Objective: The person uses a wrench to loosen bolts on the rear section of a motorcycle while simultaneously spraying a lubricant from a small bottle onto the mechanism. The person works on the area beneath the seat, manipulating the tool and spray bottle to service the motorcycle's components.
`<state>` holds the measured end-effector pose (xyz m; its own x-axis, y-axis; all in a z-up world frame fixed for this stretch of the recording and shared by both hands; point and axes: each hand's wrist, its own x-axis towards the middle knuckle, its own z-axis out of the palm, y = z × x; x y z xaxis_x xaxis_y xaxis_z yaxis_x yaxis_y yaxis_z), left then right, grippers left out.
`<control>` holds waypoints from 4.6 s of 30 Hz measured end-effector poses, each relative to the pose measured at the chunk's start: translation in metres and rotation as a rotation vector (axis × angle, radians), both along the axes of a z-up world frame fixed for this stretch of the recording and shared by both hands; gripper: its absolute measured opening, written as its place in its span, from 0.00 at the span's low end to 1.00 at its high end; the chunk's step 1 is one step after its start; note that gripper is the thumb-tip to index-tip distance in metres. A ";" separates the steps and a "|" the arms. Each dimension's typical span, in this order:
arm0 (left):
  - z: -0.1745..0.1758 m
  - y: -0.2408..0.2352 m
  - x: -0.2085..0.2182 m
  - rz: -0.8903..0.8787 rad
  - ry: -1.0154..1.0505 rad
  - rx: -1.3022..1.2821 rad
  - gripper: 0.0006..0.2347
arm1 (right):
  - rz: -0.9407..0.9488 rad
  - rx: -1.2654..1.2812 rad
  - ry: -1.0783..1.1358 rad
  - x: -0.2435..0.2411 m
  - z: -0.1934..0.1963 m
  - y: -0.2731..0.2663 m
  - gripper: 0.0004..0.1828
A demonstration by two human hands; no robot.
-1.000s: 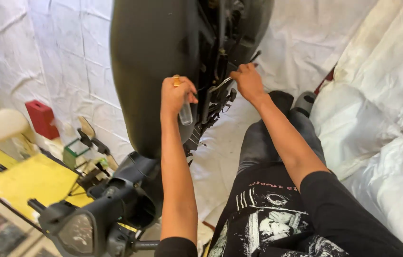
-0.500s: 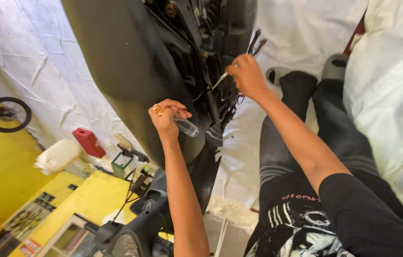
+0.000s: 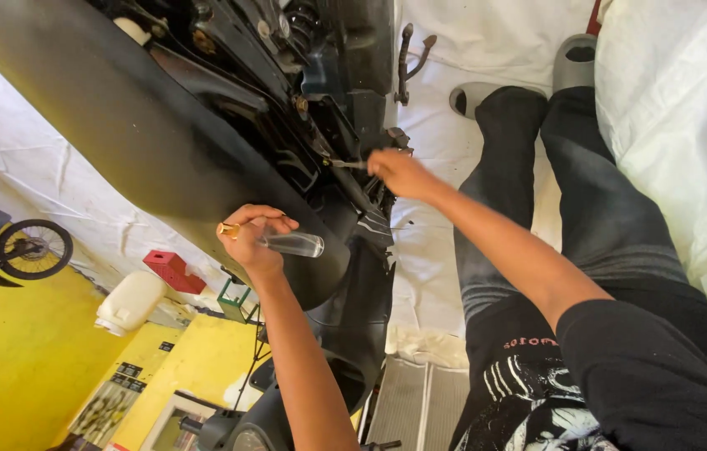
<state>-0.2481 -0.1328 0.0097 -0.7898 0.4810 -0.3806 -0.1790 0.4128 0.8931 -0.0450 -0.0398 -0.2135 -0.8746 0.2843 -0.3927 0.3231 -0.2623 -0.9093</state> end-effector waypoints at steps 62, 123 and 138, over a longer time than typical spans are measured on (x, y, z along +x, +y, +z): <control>0.057 0.091 0.006 -0.663 0.078 -1.012 0.26 | -0.576 -0.781 -0.152 -0.054 0.059 -0.069 0.14; 0.042 0.092 -0.023 -0.402 -0.001 -0.429 0.03 | -0.477 -0.836 -0.464 -0.041 0.035 -0.092 0.13; 0.046 0.099 -0.012 -0.315 0.079 -0.418 0.04 | -0.525 -0.852 -0.095 -0.050 0.059 -0.045 0.15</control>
<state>-0.2604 -0.0337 0.0558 -0.6656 0.5194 -0.5359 0.0719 0.7593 0.6467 -0.0954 -0.0852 -0.1544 -0.6736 0.2168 -0.7066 0.0407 -0.9437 -0.3283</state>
